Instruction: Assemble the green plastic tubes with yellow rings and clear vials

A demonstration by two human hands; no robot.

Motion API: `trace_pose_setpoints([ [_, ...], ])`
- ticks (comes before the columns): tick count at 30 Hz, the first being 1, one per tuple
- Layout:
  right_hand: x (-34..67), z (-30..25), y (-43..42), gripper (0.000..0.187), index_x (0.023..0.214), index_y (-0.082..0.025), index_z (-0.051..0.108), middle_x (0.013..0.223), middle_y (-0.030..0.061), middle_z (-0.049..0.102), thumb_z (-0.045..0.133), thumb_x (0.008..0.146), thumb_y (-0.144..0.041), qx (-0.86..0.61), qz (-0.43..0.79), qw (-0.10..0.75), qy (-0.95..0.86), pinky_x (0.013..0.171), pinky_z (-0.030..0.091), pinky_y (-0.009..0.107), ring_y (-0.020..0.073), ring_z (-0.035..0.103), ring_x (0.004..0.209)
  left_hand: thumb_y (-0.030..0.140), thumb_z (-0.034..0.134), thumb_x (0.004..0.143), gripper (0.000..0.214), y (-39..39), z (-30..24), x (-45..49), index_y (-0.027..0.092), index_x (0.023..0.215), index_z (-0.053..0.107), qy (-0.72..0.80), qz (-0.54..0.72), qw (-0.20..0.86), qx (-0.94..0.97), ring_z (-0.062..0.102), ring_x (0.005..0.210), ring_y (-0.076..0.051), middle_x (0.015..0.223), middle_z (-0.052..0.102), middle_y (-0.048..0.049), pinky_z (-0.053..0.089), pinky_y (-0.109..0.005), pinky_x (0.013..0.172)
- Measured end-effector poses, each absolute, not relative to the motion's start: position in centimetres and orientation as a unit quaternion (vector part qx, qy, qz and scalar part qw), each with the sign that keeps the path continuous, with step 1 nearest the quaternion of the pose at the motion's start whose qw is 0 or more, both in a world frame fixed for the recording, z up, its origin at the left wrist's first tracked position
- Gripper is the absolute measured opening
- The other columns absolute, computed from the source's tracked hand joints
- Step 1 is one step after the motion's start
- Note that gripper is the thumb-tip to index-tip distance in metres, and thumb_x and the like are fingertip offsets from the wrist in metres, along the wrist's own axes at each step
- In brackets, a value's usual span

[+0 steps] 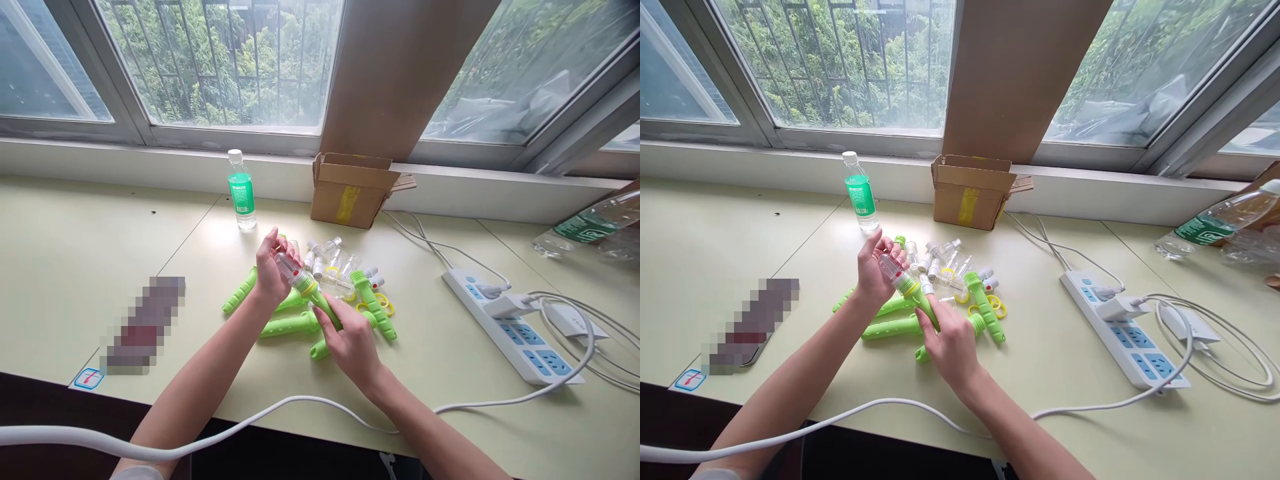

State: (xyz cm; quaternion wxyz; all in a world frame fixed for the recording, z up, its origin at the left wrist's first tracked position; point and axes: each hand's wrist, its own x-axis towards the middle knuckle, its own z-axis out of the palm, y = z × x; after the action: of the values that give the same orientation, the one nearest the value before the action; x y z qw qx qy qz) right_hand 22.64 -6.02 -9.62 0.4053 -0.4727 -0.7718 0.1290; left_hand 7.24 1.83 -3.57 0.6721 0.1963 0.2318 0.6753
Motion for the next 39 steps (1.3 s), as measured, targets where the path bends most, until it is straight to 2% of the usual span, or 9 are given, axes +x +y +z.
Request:
trace_pose_setpoints([
  [3, 22.5, -9.7, -6.1, 0.026, 0.114, -0.018, 0.063, 0.095, 0.0103, 0.072, 0.049, 0.096, -0.031, -0.464, 0.138, 0.409, -0.774, 0.073, 0.052, 0.034, 0.0236, 0.068, 0.082, 0.044, 0.068, 0.074, 0.042, 1.7, -3.8, 7.2, 0.019, 0.056, 0.040, 0.243, 0.680, 0.669, 0.177, 0.042, 0.037, -0.006, 0.042, 0.038, 0.0072, 0.037, -0.020, 0.041],
  [7, 22.3, -9.7, -6.4, 0.027, 0.115, -0.018, 0.062, 0.094, 0.0098, 0.072, 0.048, 0.096, -0.032, -0.453, 0.176, 0.404, -0.775, 0.071, 0.052, 0.033, 0.0231, 0.067, 0.081, 0.051, 0.069, 0.073, 0.048, 1.5, -3.7, 6.9, 0.019, 0.054, 0.039, 0.249, 0.675, 0.673, 0.173, 0.039, 0.034, -0.006, 0.040, 0.034, 0.0078, 0.033, -0.020, 0.036],
  [11, 22.2, -9.1, -6.4, 0.023, 0.099, -0.018, 0.065, 0.085, 0.0062, 0.069, 0.049, 0.095, -0.035, -0.450, 0.257, 0.404, -0.754, 0.067, 0.049, 0.031, 0.0209, 0.063, 0.076, 0.056, 0.069, 0.072, 0.051, 1.3, -3.3, 6.8, 0.019, 0.053, 0.039, 0.257, 0.669, 0.675, 0.176, 0.039, 0.033, -0.006, 0.040, 0.033, 0.0075, 0.032, -0.020, 0.034],
  [15, 22.2, -8.2, -6.3, 0.030, 0.075, -0.019, 0.057, 0.065, -0.0004, 0.053, 0.048, 0.095, -0.039, -0.437, 0.380, 0.391, -0.715, 0.057, 0.041, 0.027, 0.0143, 0.050, 0.062, 0.055, 0.070, 0.072, 0.052, 1.2, -3.1, 6.8, 0.019, 0.052, 0.039, 0.257, 0.666, 0.678, 0.178, 0.039, 0.032, -0.006, 0.040, 0.033, 0.0074, 0.031, -0.020, 0.033],
  [20, 22.3, -7.5, -5.9, 0.039, 0.065, -0.019, 0.043, 0.057, -0.0056, 0.034, 0.052, 0.092, -0.046, -0.397, 0.566, 0.362, -0.625, 0.041, 0.023, 0.022, 0.0071, 0.030, 0.046, 0.059, 0.071, 0.070, 0.054, 1.4, -3.2, 6.6, 0.018, 0.052, 0.040, 0.243, 0.656, 0.688, 0.195, 0.038, 0.032, -0.005, 0.040, 0.032, 0.0077, 0.030, -0.019, 0.032],
  [23, 22.5, -7.2, -5.9, 0.039, 0.069, -0.018, 0.047, 0.057, -0.0064, 0.036, 0.056, 0.089, -0.050, -0.379, 0.658, 0.336, -0.557, 0.038, 0.018, 0.021, 0.0050, 0.029, 0.042, 0.061, 0.071, 0.069, 0.056, 1.4, -3.2, 6.5, 0.018, 0.052, 0.039, 0.233, 0.646, 0.697, 0.207, 0.036, 0.032, -0.005, 0.040, 0.032, 0.0075, 0.029, -0.019, 0.031],
  [29, 23.2, -6.9, -5.5, 0.036, 0.093, -0.017, 0.057, 0.057, -0.0074, 0.043, 0.054, 0.088, -0.053, -0.338, 0.805, 0.254, -0.417, 0.035, 0.012, 0.019, 0.0022, 0.019, 0.036, 0.065, 0.066, 0.073, 0.058, 1.3, -3.0, 6.3, 0.018, 0.051, 0.041, 0.193, 0.627, 0.726, 0.208, 0.035, 0.032, -0.005, 0.038, 0.032, 0.0064, 0.030, -0.018, 0.032],
  [33, 23.1, -7.0, -5.6, 0.037, 0.095, -0.017, 0.058, 0.056, -0.0070, 0.045, 0.054, 0.089, -0.053, -0.330, 0.805, 0.265, -0.417, 0.035, 0.014, 0.019, 0.0022, 0.023, 0.034, 0.066, 0.063, 0.075, 0.057, 1.4, -3.2, 6.2, 0.017, 0.053, 0.043, 0.175, 0.632, 0.723, 0.219, 0.037, 0.033, -0.006, 0.040, 0.034, 0.0059, 0.032, -0.019, 0.033],
  [39, 22.0, -7.9, -6.1, 0.037, 0.077, -0.018, 0.056, 0.056, -0.0050, 0.045, 0.051, 0.091, -0.051, -0.415, 0.618, 0.357, -0.565, 0.036, 0.021, 0.022, 0.0051, 0.033, 0.036, 0.056, 0.066, 0.077, 0.048, 1.8, -4.1, 6.7, 0.017, 0.058, 0.045, 0.211, 0.655, 0.696, 0.205, 0.047, 0.041, -0.009, 0.046, 0.044, 0.0039, 0.040, -0.020, 0.041],
])
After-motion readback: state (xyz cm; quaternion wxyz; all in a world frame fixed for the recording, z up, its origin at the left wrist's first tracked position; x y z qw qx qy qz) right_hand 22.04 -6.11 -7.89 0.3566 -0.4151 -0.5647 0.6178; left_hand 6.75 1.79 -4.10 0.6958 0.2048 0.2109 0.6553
